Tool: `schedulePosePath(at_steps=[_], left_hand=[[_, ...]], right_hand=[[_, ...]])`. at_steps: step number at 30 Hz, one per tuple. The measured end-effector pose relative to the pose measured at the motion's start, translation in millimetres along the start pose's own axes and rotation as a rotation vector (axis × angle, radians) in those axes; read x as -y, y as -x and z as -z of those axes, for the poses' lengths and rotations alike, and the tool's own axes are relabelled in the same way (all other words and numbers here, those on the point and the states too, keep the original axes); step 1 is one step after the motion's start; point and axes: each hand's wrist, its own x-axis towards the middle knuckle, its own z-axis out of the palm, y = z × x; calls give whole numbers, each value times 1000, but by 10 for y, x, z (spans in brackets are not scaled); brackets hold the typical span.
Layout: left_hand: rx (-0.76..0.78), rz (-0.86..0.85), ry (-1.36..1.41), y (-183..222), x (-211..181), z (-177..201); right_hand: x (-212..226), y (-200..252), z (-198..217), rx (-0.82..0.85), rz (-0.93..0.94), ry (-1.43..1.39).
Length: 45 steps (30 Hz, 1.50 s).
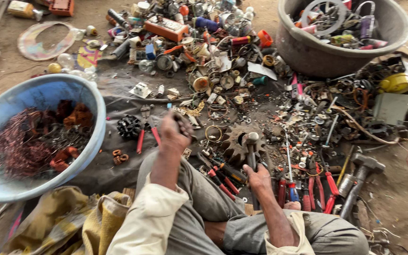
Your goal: The person uses a hammer and pliers to dismantle a large metal gear and internal components while sitting on the ground surrounded by electronic scrap.
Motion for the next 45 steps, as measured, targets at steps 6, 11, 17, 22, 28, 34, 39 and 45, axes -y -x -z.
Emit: schedulePosePath(at_steps=[6,11,17,22,28,34,39,45], left_hand=[[-68,-154,209,478,-853,431],[-46,-168,186,719,-1025,707],[59,-431,411,803,-1883,869],[-491,-994,-208,872,-2687,1144],[-427,-1347,-1531,520,-1567,968],[97,-504,-2273,-97,-72,26],[110,-563,-2504,-582,421,188],[308,-302,-2129,-628,657,-14]], right_hand=[[-143,-179,-86,-22,7,-1],[-167,-213,-169,2,-27,-96],[-102,-154,-151,25,-33,-108],[73,-13,-79,22,-77,-11],[166,56,-81,-14,-71,32],[6,-65,-73,33,-99,-71],[-182,-233,-152,37,-57,-163],[-43,-179,-94,39,-125,-122]])
